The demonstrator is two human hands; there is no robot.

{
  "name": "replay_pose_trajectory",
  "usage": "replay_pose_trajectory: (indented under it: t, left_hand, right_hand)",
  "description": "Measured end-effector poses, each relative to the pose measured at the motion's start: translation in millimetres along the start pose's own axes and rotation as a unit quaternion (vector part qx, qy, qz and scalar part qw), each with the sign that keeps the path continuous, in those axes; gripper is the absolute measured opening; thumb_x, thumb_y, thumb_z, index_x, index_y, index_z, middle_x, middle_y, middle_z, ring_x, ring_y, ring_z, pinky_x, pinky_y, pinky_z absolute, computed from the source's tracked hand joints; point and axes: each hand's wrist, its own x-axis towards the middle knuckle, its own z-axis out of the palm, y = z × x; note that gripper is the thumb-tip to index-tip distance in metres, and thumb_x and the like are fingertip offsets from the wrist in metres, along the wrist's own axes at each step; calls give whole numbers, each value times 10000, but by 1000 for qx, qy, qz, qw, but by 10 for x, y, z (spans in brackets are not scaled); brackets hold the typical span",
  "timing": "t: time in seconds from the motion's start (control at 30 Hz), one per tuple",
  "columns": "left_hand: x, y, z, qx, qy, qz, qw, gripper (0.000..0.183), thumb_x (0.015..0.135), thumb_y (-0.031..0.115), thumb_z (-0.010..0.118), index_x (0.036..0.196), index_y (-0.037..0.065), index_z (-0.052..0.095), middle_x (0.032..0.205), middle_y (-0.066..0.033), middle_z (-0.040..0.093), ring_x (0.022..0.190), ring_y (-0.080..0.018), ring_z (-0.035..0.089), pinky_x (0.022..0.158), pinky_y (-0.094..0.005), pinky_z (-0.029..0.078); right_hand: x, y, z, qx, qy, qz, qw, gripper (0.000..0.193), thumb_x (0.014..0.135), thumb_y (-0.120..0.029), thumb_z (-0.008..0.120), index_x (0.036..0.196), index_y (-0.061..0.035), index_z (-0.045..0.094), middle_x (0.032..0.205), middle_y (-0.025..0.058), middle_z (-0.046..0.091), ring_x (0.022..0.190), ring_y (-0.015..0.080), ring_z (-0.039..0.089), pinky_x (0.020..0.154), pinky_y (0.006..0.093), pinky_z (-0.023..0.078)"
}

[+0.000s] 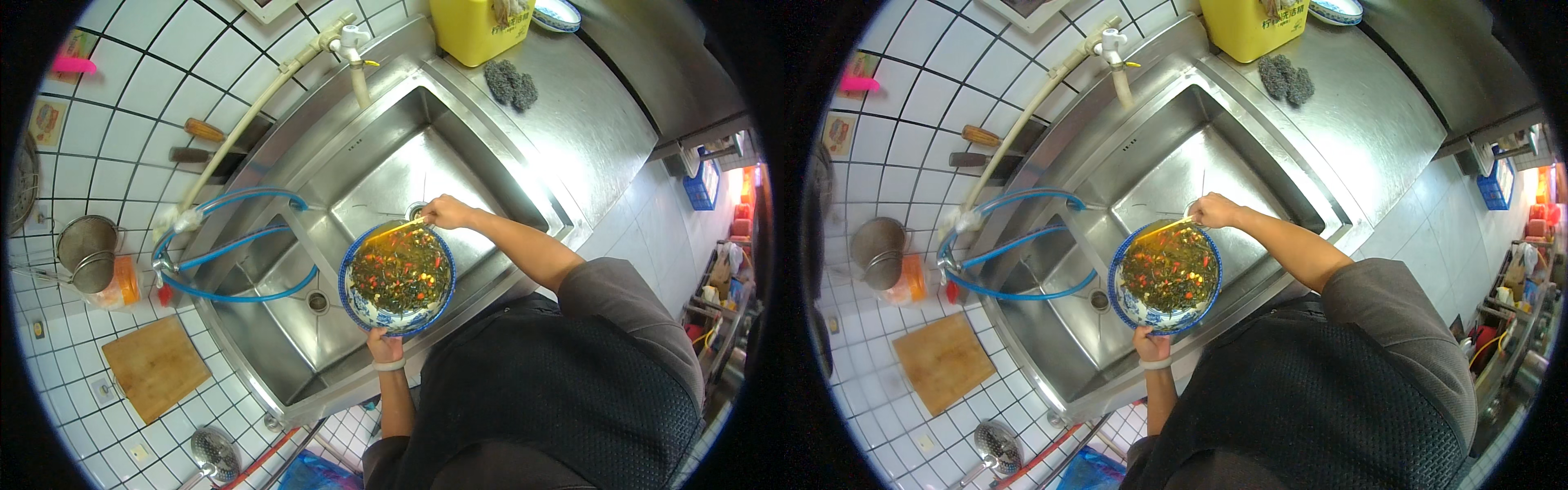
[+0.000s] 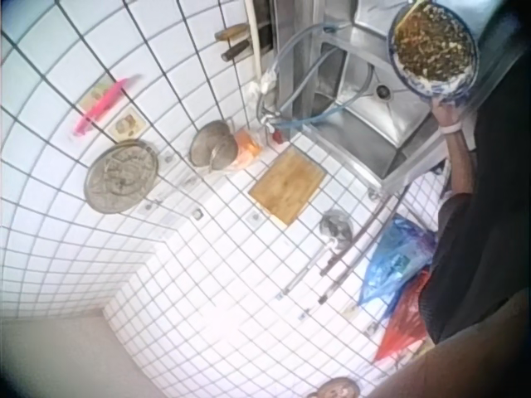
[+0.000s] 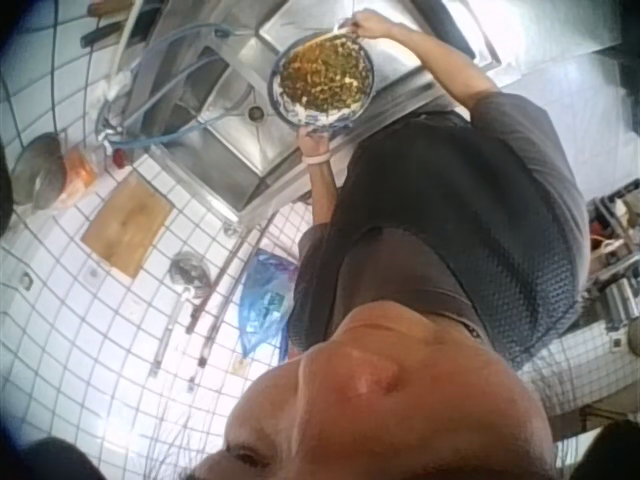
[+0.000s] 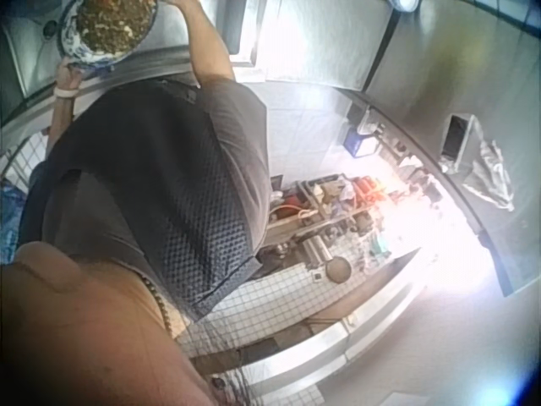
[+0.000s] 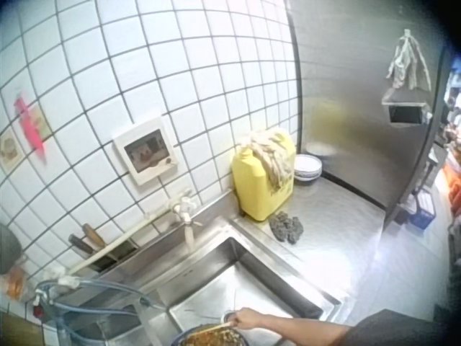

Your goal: The person stir-fries small brown items in a large wok using a metal spatula, then transfers the cooked contents into a metal bowl. The person then moves to a sink area, picks up a bowl of mixed vegetables, and transfers the contents into a larger plastic container.

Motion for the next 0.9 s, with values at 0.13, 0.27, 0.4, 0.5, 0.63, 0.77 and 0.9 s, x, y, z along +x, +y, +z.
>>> replay_pose_trajectory:
  t: [0.13, 0.27, 0.4, 0.5, 0.63, 0.77, 0.9]
  left_hand:
    - [-2, -20, 102, 0, 21, 1, 1000, 565, 616, 62, 457, 1175, -13, 443, 1130, -118, 539, 1060, -281, 510, 921, -446, 399]
    - [-25, -39, 86, 5, 19, -6, 1000, 577, 613, 60, 459, 1186, -7, 434, 1146, -116, 529, 1077, -288, 497, 936, -458, 386]
    - [2, 12, 177, 1, 24, -17, 1000, 597, 606, 48, 454, 1201, 23, 424, 1164, -115, 513, 1087, -298, 486, 925, -490, 391]
    - [20, 41, 232, 4, 23, -20, 1000, 616, 602, 41, 449, 1217, 62, 410, 1173, -113, 499, 1088, -311, 482, 909, -532, 393]
    - [18, 34, 276, 1, 21, -13, 1000, 622, 600, 35, 447, 1217, 104, 403, 1173, -111, 491, 1084, -322, 482, 878, -571, 402]
    - [30, 53, 281, 9, 45, -26, 999, 616, 599, 34, 450, 1207, 123, 407, 1174, -107, 489, 1078, -326, 484, 850, -578, 422]
    - [78, 46, 243, 15, 51, -31, 998, 624, 597, 37, 454, 1212, 124, 394, 1176, -111, 485, 1075, -335, 485, 833, -588, 428]
  right_hand:
    - [-34, 37, -7, 5, 8, 5, 1000, 173, 737, -140, 539, 849, -91, 661, 770, 131, 634, 741, 300, 607, 696, 382, 466]
    - [-95, 66, 22, -2, -8, 16, 1000, 174, 743, -152, 544, 858, -92, 659, 771, 127, 635, 745, 300, 607, 699, 381, 465]
    - [-55, 132, 47, 16, -7, 26, 1000, 180, 746, -161, 543, 868, -93, 656, 781, 131, 634, 764, 300, 605, 707, 381, 464]
    - [-51, 166, 75, 15, -12, 42, 999, 180, 745, -164, 545, 867, -90, 655, 796, 136, 634, 777, 300, 604, 716, 381, 464]
    - [-66, 174, 97, 22, -14, 57, 998, 181, 741, -164, 547, 867, -85, 653, 805, 139, 634, 785, 300, 604, 725, 380, 465]
    - [-43, 248, 165, 21, -6, 46, 999, 178, 743, -161, 547, 867, -87, 650, 803, 140, 632, 783, 305, 603, 721, 389, 464]
    - [-50, 279, 213, 15, 2, 44, 999, 148, 749, -160, 547, 835, -84, 639, 794, 150, 625, 775, 319, 596, 718, 400, 458]
